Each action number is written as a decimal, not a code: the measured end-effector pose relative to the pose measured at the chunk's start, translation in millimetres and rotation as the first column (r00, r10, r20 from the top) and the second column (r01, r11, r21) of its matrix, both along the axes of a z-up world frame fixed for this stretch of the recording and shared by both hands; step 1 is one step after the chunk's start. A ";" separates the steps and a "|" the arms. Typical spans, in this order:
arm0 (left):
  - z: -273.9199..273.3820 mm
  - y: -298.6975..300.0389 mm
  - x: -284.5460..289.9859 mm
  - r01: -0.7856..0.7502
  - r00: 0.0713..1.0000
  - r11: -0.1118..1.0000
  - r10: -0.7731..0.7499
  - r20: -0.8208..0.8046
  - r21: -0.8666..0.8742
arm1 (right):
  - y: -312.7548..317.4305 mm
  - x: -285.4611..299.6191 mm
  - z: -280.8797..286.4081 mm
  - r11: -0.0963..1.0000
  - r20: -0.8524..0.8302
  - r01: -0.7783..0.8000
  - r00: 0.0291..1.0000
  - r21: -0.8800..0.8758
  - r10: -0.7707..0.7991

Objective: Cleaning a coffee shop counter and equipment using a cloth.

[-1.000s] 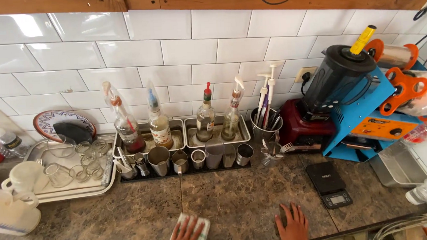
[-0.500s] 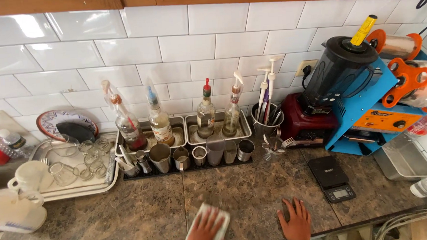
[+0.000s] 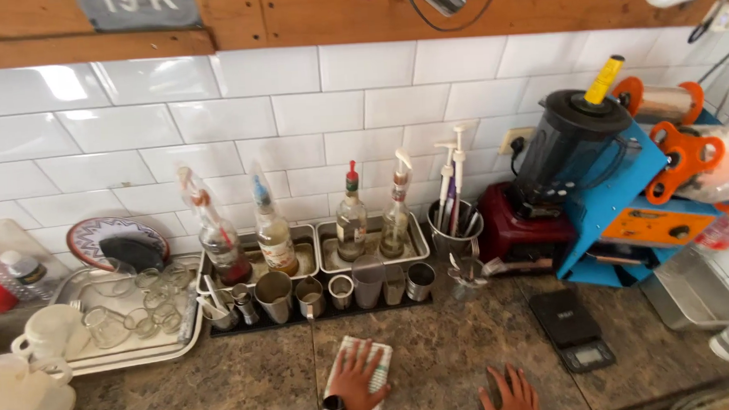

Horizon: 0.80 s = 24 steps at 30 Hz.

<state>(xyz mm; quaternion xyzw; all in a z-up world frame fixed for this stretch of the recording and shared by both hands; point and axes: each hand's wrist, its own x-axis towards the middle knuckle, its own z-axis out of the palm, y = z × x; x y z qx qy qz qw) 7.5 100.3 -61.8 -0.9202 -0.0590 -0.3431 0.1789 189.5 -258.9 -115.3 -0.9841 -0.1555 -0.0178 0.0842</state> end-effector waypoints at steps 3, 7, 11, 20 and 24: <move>3.3 -11.8 6.5 0.017 0.999 1.000 -0.017 0.046 -0.001 | -5.3 14.3 -31.1 1.000 0.157 0.016 0.988 -0.002 -0.015; -75.1 -33.8 -30.7 0.152 0.988 0.984 -0.153 -0.001 -0.091 | -6.9 21.9 -48.0 0.999 0.121 0.048 0.991 0.009 -0.049; -127.2 -22.2 -56.6 0.153 0.988 0.973 -0.151 0.026 -0.171 | -5.2 21.7 -49.0 0.997 0.121 0.073 0.990 0.024 -0.076; -47.5 32.7 -42.5 -0.047 0.999 0.999 0.048 -0.024 0.012 | -3.1 12.7 -19.3 0.999 0.025 0.050 0.998 -0.010 -0.050; 10.5 1.9 10.1 0.029 0.999 0.999 -0.028 0.030 -0.038 | 0.2 1.0 8.2 1.000 0.076 0.028 0.997 0.005 -0.029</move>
